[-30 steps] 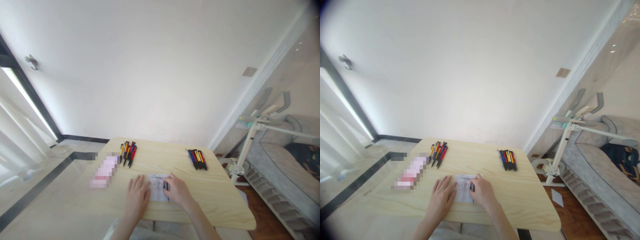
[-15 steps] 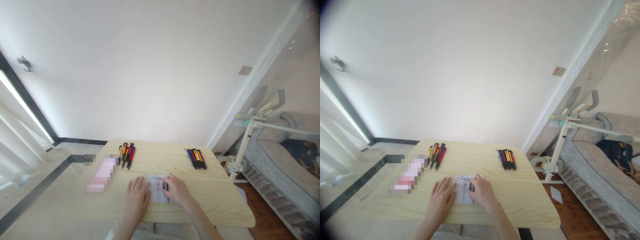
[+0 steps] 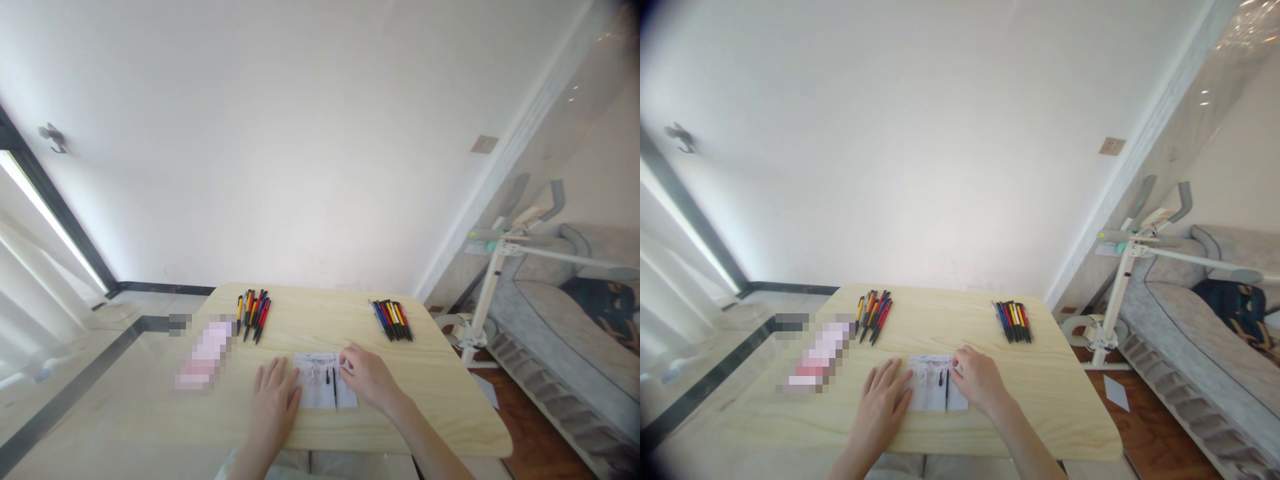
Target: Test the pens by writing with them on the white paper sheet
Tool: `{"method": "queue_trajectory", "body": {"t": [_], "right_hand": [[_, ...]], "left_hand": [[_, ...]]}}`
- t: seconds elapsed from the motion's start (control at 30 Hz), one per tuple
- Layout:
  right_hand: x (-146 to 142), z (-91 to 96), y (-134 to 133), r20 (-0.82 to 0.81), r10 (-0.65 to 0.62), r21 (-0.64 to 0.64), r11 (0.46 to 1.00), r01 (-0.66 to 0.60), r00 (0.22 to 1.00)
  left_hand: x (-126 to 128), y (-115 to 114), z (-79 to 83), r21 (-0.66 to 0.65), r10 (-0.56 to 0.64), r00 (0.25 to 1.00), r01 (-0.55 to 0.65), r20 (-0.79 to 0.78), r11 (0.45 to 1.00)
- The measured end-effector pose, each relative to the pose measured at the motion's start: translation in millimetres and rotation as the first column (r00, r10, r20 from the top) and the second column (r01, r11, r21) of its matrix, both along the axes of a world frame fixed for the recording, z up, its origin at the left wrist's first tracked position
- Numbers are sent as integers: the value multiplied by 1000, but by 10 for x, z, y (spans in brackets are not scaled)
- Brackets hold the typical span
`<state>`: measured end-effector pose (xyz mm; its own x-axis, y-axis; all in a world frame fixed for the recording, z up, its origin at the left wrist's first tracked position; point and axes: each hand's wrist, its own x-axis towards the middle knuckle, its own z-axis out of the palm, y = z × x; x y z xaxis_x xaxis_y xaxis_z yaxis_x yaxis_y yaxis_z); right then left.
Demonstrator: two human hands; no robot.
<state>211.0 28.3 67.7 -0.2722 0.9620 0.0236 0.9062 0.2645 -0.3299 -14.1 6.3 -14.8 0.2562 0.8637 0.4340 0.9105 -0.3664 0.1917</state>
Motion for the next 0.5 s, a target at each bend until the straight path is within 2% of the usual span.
{"method": "queue_trajectory", "body": {"t": [0.1,0.27,0.4,0.5], "right_hand": [[113,-19,-12,-15,-7,22,1000,7,1000],[240,-187,-81,-101,-67,16,997,69,993],[255,-335,-192,-187,-133,86,985,151,973],[257,-403,-285,-193,-151,138,974,179,970]], "left_hand": [[1,-4,2,1,5,1000,-5,-10,1000],[1,-1,4,-4,4,1000,-4,-5,1000],[0,3,3,-9,7,1000,-7,-14,1000],[-3,7,-5,-8,9,999,-9,-35,1000]]}}
